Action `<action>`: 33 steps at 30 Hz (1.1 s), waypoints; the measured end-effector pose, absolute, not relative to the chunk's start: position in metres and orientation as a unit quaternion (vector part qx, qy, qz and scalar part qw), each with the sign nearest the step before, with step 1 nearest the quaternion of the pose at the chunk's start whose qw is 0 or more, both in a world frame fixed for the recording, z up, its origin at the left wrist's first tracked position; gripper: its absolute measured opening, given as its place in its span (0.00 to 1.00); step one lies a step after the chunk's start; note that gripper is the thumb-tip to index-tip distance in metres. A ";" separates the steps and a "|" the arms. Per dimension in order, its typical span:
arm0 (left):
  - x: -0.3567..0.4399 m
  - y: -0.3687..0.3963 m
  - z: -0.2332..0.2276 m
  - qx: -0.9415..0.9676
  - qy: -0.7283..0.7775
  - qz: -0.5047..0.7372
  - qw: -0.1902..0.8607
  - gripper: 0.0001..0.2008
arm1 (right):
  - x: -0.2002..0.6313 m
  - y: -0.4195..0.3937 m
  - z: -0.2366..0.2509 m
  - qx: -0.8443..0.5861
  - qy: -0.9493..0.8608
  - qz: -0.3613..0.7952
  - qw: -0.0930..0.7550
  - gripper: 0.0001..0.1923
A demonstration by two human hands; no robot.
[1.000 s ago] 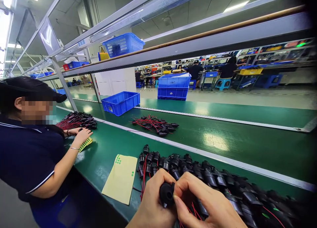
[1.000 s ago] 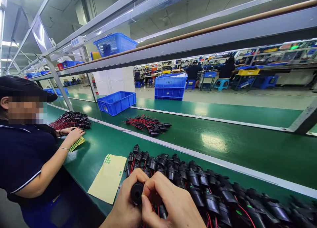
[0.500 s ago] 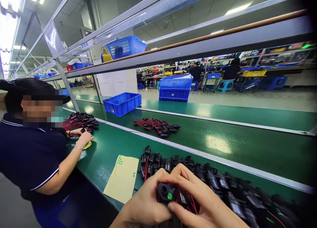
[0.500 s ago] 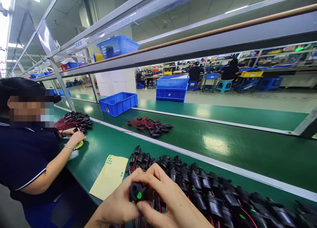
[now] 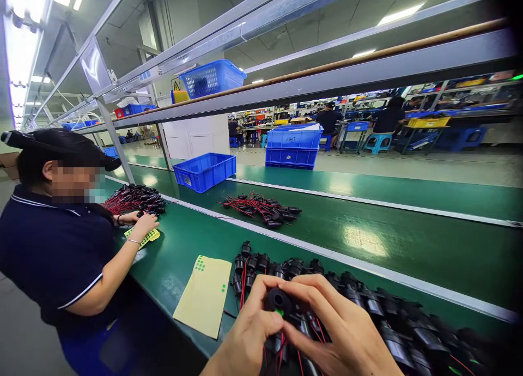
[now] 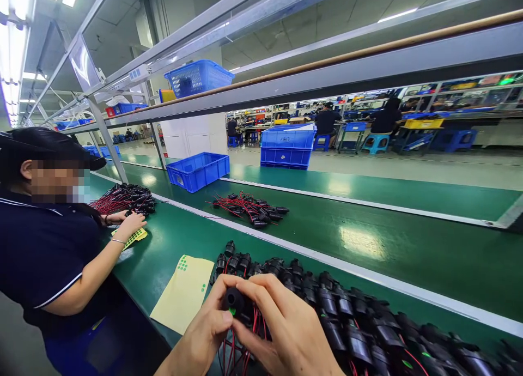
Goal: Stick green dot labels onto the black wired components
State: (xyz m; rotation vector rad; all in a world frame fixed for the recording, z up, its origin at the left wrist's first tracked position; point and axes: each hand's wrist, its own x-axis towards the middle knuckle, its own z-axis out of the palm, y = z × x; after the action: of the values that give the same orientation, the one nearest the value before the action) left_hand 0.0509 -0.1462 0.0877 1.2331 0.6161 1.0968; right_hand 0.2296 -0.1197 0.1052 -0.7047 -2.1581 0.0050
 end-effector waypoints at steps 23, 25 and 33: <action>0.057 -0.150 0.077 0.512 0.300 0.508 0.624 0.18 | 0.221 -0.124 0.104 -0.257 -0.853 -0.150 0.429 0.12; 0.057 -0.150 0.077 0.515 0.290 0.506 0.628 0.18 | 0.222 -0.124 0.104 -0.260 -0.855 -0.140 0.426 0.12; 0.056 -0.148 0.061 0.516 0.296 0.515 0.617 0.18 | 0.221 -0.125 0.104 -0.261 -0.858 -0.130 0.422 0.14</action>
State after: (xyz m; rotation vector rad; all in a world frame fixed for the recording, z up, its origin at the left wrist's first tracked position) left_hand 0.0561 -0.1476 0.0607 1.1886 0.6826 1.1850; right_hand 0.2206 -0.1245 0.1041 -0.6549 -2.1498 -0.3252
